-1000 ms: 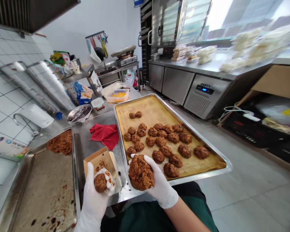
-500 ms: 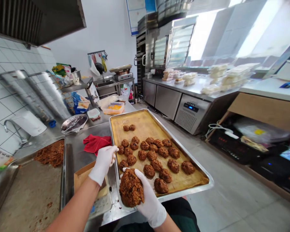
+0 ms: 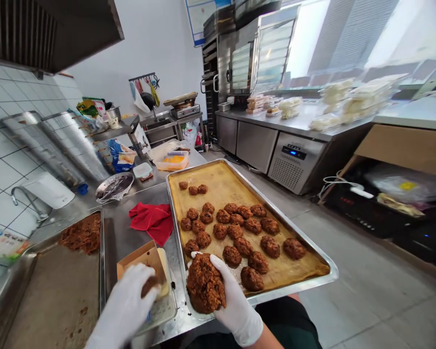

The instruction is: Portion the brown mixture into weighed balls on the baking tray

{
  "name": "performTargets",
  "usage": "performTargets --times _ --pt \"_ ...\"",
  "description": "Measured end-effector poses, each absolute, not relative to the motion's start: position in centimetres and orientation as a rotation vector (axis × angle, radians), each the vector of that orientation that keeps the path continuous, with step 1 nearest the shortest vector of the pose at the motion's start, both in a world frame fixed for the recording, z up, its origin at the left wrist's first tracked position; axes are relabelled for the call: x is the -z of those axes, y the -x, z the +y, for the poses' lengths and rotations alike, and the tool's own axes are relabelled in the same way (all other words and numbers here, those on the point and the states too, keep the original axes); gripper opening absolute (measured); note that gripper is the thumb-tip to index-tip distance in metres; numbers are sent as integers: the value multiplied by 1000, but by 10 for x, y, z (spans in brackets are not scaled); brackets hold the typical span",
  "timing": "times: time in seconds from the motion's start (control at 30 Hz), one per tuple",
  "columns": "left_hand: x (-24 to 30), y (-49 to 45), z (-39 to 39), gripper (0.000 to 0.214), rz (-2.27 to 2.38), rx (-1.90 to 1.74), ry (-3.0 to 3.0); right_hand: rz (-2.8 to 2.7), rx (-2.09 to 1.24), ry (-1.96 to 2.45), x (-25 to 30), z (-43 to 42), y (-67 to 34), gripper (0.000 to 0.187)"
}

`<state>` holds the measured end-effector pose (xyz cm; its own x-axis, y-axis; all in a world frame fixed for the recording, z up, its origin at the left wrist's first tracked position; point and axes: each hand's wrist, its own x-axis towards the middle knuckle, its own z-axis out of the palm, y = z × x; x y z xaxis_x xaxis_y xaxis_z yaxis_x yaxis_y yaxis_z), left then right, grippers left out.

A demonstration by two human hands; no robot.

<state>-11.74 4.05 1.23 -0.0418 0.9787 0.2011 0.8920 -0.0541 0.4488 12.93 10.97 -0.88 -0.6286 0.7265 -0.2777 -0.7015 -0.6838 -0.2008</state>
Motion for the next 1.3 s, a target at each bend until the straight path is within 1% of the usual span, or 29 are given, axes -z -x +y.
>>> performTargets --times 0.03,0.1,0.2,0.3,0.4,0.43,0.47,0.53,0.6,0.63,0.67,0.73,0.8,0.87,0.97,1.07,1.23,1.3 --pt "10 122 27 23 2042 -703 -2172 -86 -2296 426 9 110 -129 33" --pt "49 130 11 23 2047 -682 -2361 -90 -2299 429 11 111 -128 35" --pt "76 136 5 25 2038 -680 -2445 -149 -2271 461 14 111 -127 36" --pt "63 126 6 35 2072 -802 -2368 -218 -2244 524 15 112 -126 40" --pt "33 90 9 43 2070 -1115 -2094 -292 -2228 585 8 110 -124 43" --pt "24 71 11 45 1995 -1235 -1987 -320 -2213 596 4 108 -123 43" --pt "18 51 14 51 1884 -1367 -1896 -354 -2188 602 0 107 -121 43" --pt "13 9 24 69 1670 -1467 -1870 -408 -2158 599 -6 103 -118 48" --pt "14 -26 38 81 1669 -1620 -1836 -442 -2144 596 -7 97 -115 54" --pt "16 -38 45 87 1736 -1730 -1785 -445 -2091 627 -6 94 -115 51" --pt "15 -45 50 84 1801 -1874 -1701 -435 -2060 654 -4 90 -115 47" --pt "8 -45 54 73 1787 -1952 -1657 -410 -2039 698 -1 82 -121 37" --pt "-5 -33 50 62 1646 -1892 -1750 -360 -2067 758 0 76 -130 33" --pt "-19 -18 42 57 1534 -1783 -1894 -319 -2123 804 -1 71 -141 39" --pt "-26 -10 28 52 1591 -1664 -2047 -346 -2144 814 1 68 -153 47" --pt "-19 -18 19 41 1728 -1627 -2051 -376 -2104 836 10 63 -153 43" --pt "-6 -23 17 4 1816 -1608 -2055 -236 -2096 921 16 46 -138 26" --pt "-7 -17 18 10 1838 -1574 -2109 -154 -2095 922 13 42 -133 24"
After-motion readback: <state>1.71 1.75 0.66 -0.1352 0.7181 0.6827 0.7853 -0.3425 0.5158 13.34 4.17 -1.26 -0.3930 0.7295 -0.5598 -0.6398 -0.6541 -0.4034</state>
